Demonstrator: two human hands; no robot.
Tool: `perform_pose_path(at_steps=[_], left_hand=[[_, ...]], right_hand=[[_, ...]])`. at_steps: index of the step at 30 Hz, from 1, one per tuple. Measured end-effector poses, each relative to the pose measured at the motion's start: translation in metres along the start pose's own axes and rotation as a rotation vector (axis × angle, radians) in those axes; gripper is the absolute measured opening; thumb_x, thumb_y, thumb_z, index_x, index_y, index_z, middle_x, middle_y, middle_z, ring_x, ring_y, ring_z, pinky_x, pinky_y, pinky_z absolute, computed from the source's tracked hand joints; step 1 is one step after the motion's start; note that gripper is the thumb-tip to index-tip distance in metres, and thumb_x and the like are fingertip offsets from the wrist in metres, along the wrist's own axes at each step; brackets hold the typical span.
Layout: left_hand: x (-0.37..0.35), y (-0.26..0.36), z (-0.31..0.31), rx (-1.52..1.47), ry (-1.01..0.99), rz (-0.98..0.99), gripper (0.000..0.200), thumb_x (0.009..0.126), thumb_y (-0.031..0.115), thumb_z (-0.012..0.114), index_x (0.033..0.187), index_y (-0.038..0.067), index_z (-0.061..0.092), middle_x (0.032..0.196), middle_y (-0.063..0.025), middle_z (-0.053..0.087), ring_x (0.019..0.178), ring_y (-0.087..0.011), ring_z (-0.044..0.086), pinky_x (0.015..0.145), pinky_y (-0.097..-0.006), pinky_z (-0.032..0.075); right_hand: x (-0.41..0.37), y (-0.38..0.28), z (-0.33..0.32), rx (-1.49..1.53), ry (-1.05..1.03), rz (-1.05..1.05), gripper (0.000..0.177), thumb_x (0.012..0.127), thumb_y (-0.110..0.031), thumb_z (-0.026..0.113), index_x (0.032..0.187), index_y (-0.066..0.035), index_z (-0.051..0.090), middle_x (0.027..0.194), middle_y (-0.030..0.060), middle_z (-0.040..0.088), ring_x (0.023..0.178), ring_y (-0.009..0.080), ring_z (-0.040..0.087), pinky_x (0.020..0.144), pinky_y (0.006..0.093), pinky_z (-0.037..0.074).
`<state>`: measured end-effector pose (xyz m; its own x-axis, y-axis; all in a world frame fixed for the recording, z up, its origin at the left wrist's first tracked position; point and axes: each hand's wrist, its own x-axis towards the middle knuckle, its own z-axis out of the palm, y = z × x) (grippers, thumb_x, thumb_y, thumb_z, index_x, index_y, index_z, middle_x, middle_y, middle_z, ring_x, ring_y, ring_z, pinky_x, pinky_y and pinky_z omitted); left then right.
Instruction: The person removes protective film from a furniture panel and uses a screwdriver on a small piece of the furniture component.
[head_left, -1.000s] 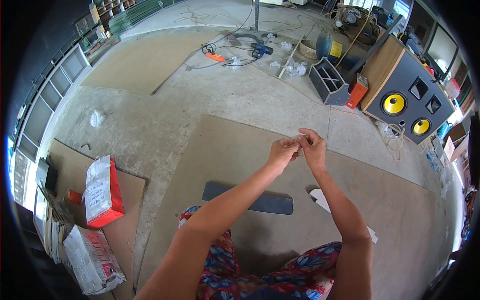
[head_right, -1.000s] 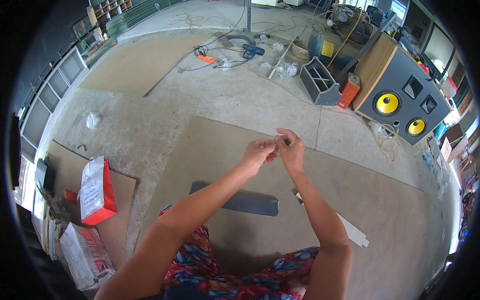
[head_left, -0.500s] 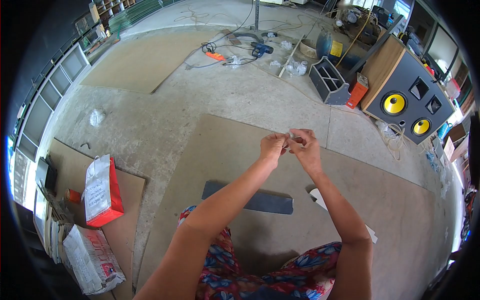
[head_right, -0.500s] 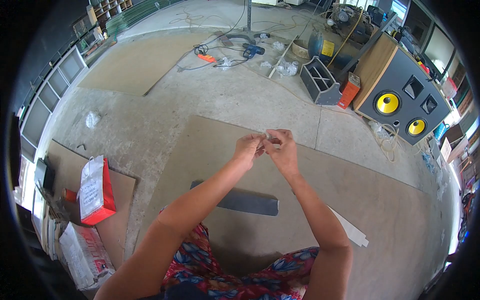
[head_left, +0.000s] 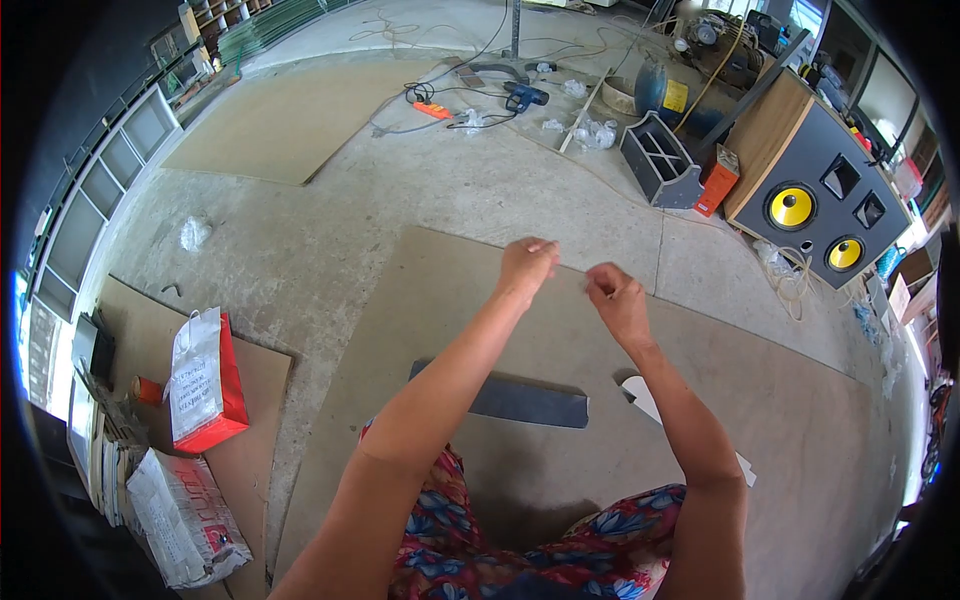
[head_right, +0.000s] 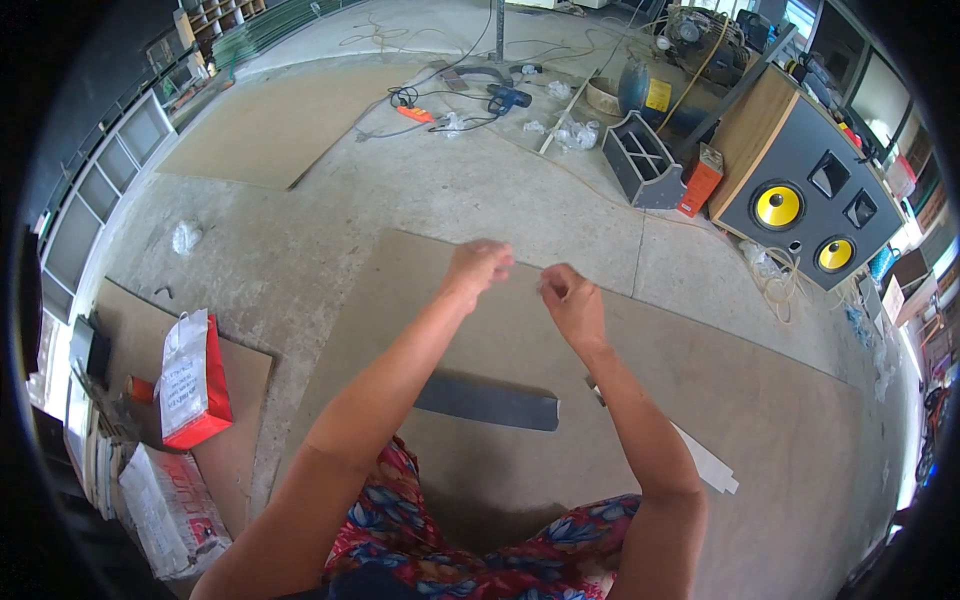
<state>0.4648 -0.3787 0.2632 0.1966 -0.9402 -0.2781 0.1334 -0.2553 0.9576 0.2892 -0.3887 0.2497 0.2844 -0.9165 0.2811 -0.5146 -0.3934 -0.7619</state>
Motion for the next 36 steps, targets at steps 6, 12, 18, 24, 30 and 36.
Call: perform_pose_path(at_steps=[6, 12, 18, 24, 30, 36], left_hand=[[-0.001, 0.013, -0.022, -0.149, 0.141, -0.024, 0.021, 0.081, 0.027, 0.059, 0.097, 0.014, 0.061, 0.092, -0.0017, 0.066, 0.077, -0.0118, 0.059, 0.071, -0.0305, 0.038], [0.002, 0.011, -0.023, -0.205, 0.129, 0.043, 0.02, 0.082, 0.024, 0.056, 0.097, 0.013, 0.062, 0.092, -0.0017, 0.066, 0.077, -0.0113, 0.058, 0.071, -0.0293, 0.038], [0.005, 0.014, -0.031, -0.26, 0.194, 0.07, 0.018, 0.082, 0.021, 0.054, 0.096, 0.012, 0.062, 0.09, -0.0012, 0.066, 0.075, -0.0109, 0.058, 0.067, -0.028, 0.038], [0.009, 0.01, -0.03, -0.285, 0.181, 0.08, 0.016, 0.084, 0.016, 0.051, 0.095, 0.009, 0.062, 0.089, -0.0031, 0.066, 0.071, -0.0101, 0.059, 0.055, -0.0227, 0.036], [0.016, -0.002, -0.03, -0.261, 0.177, 0.052, 0.016, 0.085, 0.017, 0.052, 0.095, 0.009, 0.061, 0.088, -0.0038, 0.066, 0.07, -0.01, 0.059, 0.055, -0.0222, 0.036], [0.02, -0.014, -0.026, -0.158, 0.162, 0.014, 0.019, 0.084, 0.022, 0.056, 0.098, 0.01, 0.06, 0.088, -0.0043, 0.066, 0.068, -0.0113, 0.06, 0.056, -0.0232, 0.039]], right_hand=[[-0.041, 0.065, 0.045, -0.258, -1.159, 0.263, 0.012, 0.074, -0.015, 0.063, 0.081, -0.008, 0.067, 0.073, 0.0051, 0.066, 0.065, 0.0149, 0.061, 0.057, 0.0295, 0.05], [-0.073, 0.064, 0.075, -0.602, -1.617, 0.241, 0.017, 0.071, -0.015, 0.067, 0.086, -0.008, 0.068, 0.079, 0.005, 0.066, 0.067, 0.0141, 0.061, 0.059, 0.0271, 0.051], [0.13, 0.141, -0.008, -0.914, -0.339, -0.35, 0.036, 0.076, -0.012, 0.057, 0.11, -0.002, 0.056, 0.117, 0.014, 0.055, 0.108, 0.0346, 0.05, 0.094, 0.0419, 0.039], [0.179, -0.004, -0.101, 0.002, 0.248, -0.156, 0.06, 0.074, 0.005, 0.05, 0.131, -0.01, 0.044, 0.129, 0.0166, 0.048, 0.106, 0.024, 0.057, 0.085, 0.03, 0.047], [0.097, 0.043, -0.08, -0.041, -0.206, -0.057, 0.029, 0.08, -0.003, 0.054, 0.108, -0.001, 0.061, 0.091, 0.0081, 0.065, 0.072, 0.0138, 0.063, 0.065, 0.0281, 0.048], [-0.02, 0.106, -0.064, -0.17, -0.528, 0.247, 0.022, 0.08, -0.013, 0.057, 0.097, -0.002, 0.066, 0.077, 0.0075, 0.066, 0.072, 0.0151, 0.063, 0.064, 0.029, 0.049]])
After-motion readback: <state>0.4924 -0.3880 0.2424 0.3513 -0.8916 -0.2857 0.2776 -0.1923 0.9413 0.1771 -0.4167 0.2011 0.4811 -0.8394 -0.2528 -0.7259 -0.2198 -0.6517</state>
